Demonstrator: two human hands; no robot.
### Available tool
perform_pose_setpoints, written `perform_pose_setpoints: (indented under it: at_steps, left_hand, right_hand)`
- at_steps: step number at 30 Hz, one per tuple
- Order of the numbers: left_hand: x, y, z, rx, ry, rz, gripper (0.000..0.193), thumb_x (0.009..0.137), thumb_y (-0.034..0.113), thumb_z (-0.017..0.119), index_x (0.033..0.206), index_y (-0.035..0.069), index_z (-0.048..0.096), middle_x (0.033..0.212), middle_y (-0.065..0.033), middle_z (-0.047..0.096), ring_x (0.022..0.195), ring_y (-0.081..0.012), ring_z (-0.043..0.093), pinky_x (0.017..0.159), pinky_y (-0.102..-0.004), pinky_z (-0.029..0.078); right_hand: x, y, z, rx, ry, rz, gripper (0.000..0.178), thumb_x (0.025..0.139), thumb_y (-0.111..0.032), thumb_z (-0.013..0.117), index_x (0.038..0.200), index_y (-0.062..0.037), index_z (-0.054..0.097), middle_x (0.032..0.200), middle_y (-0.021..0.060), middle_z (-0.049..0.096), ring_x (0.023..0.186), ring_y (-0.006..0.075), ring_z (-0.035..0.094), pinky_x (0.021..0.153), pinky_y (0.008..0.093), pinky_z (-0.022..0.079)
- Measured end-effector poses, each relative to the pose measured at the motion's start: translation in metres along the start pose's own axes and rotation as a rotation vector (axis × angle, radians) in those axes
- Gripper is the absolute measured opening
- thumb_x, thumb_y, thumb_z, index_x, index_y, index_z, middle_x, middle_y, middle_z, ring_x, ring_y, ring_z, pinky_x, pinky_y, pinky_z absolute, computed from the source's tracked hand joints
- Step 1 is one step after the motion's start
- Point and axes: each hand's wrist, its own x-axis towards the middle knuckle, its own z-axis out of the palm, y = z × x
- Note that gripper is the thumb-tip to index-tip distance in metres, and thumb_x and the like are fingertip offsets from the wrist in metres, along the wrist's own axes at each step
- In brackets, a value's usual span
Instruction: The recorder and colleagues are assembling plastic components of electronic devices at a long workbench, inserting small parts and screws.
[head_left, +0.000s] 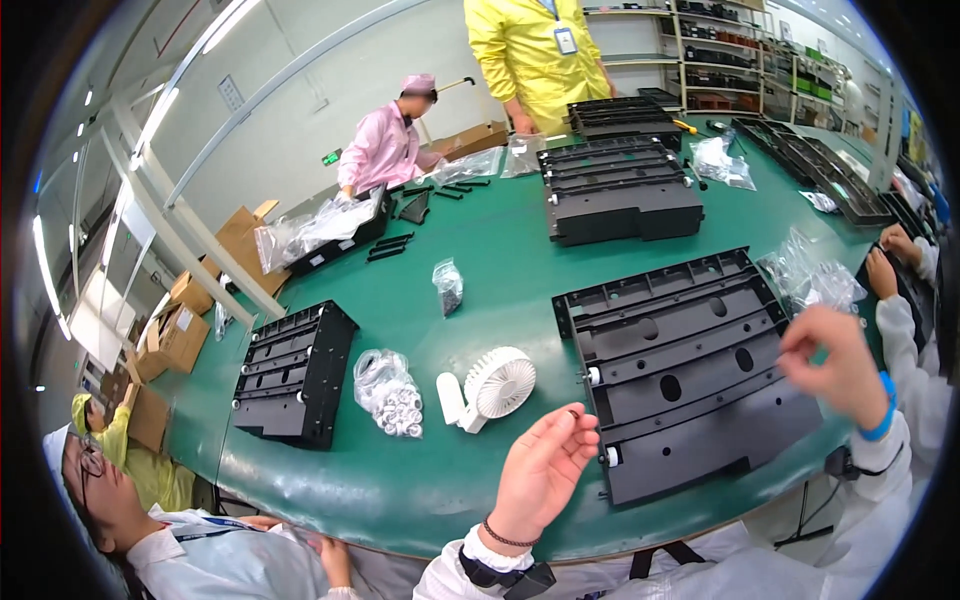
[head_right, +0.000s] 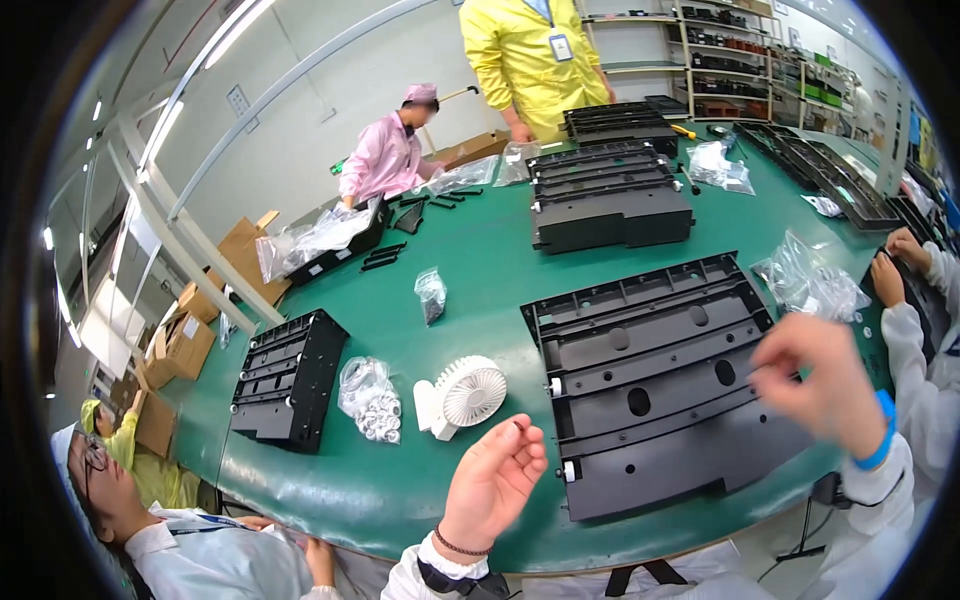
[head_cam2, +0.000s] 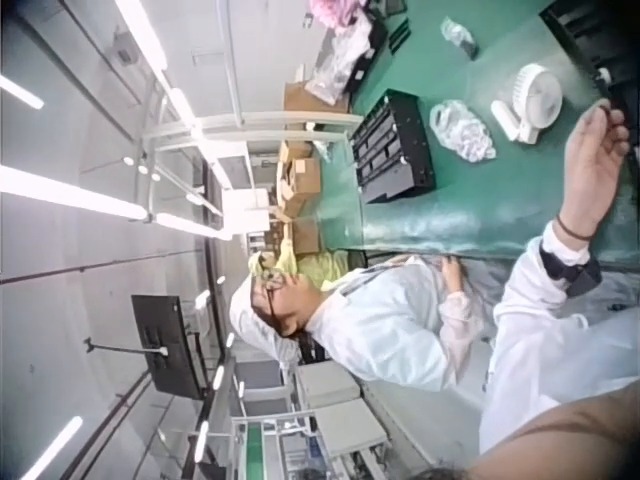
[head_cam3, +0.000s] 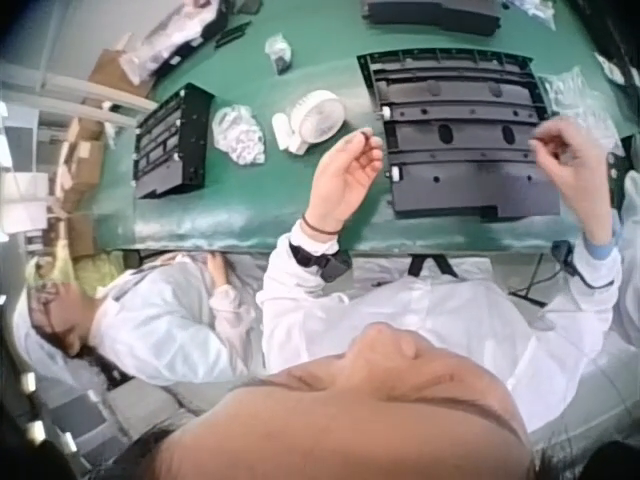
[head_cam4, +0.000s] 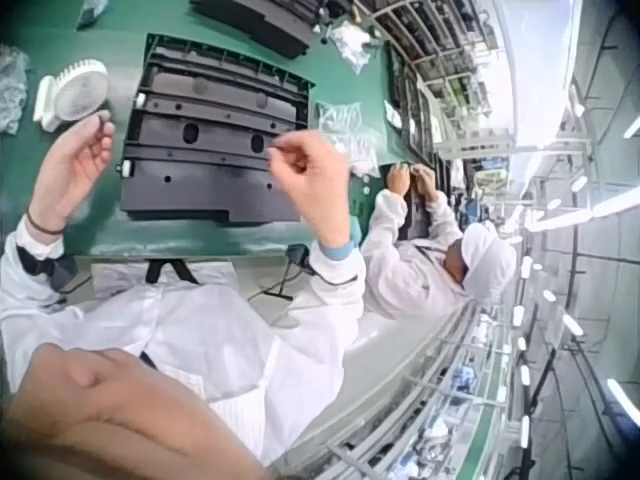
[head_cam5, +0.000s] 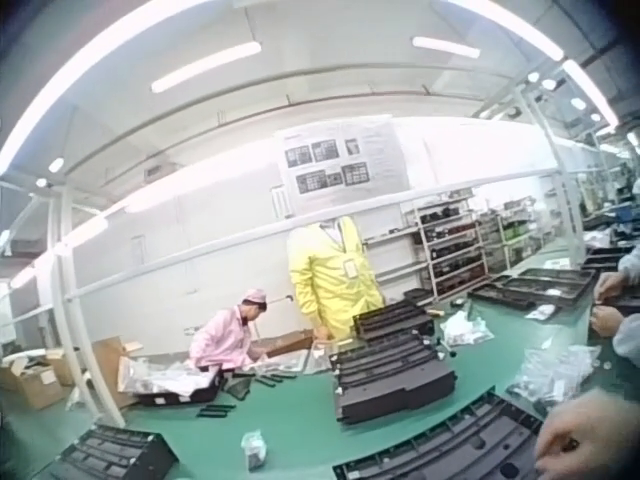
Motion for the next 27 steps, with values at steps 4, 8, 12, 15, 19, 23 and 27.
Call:
perform_pose_setpoints:
  at_steps: [4,8,12,15,19,23,27]
  left_hand:
    - [-0.002,-0.009,0.022,0.119,-0.132,-0.052,0.024,0.095,0.013,0.053,0.112,-0.002,0.057,0.105,-0.0119,0.063,0.095,-0.0179,0.061,0.086,-0.0306,0.049]
    - [0.008,-0.021,0.017,0.089,-0.143,-0.006,0.024,0.096,0.013,0.051,0.113,-0.003,0.056,0.107,-0.0109,0.062,0.098,-0.0177,0.06,0.09,-0.0308,0.047]
    - [0.01,-0.024,-0.001,0.059,-0.151,0.064,0.025,0.096,0.012,0.051,0.114,-0.005,0.053,0.109,-0.0108,0.06,0.1,-0.0167,0.06,0.091,-0.0307,0.047]
    - [0.012,-0.02,-0.008,0.077,-0.134,0.067,0.025,0.095,0.012,0.052,0.113,-0.005,0.054,0.108,-0.0115,0.06,0.1,-0.0172,0.06,0.091,-0.0309,0.048]
    - [0.016,-0.011,-0.006,0.145,-0.052,0.053,0.023,0.094,0.011,0.054,0.112,-0.003,0.055,0.109,-0.0135,0.062,0.101,-0.0191,0.06,0.092,-0.0321,0.048]
    - [0.018,-0.011,0.001,0.042,-0.05,0.025,0.021,0.094,0.013,0.054,0.11,-0.001,0.056,0.11,-0.0126,0.062,0.101,-0.0196,0.06,0.094,-0.0338,0.047]
    - [0.024,-0.017,-0.001,-0.002,-0.092,0.01,0.021,0.095,0.013,0.053,0.11,-0.001,0.056,0.108,-0.01,0.062,0.102,-0.0183,0.06,0.095,-0.0341,0.046]
  right_hand:
    - [0.02,-0.083,0.045,0.063,-0.216,-0.48,0.02,0.074,-0.005,0.069,0.092,-0.0035,0.061,0.087,0.0084,0.057,0.077,0.0246,0.059,0.067,0.0322,0.05]
    - [0.039,-0.077,0.094,0.134,-0.24,-0.602,0.023,0.076,-0.006,0.068,0.098,-0.0053,0.062,0.091,0.0086,0.057,0.083,0.0263,0.057,0.073,0.0344,0.049]
    - [0.048,-0.07,0.122,0.203,-0.264,-0.612,0.018,0.077,-0.006,0.065,0.095,-0.0041,0.06,0.091,0.0089,0.056,0.083,0.0275,0.056,0.074,0.0354,0.047]
    - [0.052,-0.068,0.124,0.205,-0.289,-0.587,0.018,0.077,-0.006,0.065,0.094,-0.0035,0.061,0.09,0.0097,0.056,0.083,0.0281,0.056,0.073,0.0359,0.047]
    - [0.061,-0.063,0.118,0.193,-0.313,-0.494,0.02,0.075,-0.004,0.068,0.093,-0.0029,0.061,0.087,0.0087,0.058,0.077,0.0236,0.059,0.068,0.0332,0.049]
    - [0.061,-0.067,0.121,0.229,-0.376,-0.354,0.022,0.075,-0.004,0.066,0.095,-0.0027,0.057,0.083,0.0084,0.058,0.077,0.0249,0.057,0.069,0.0355,0.047]
    - [0.057,-0.065,0.134,0.077,-0.284,-0.477,0.023,0.075,-0.006,0.064,0.095,-0.0039,0.053,0.081,0.0093,0.057,0.076,0.0271,0.055,0.069,0.0374,0.044]
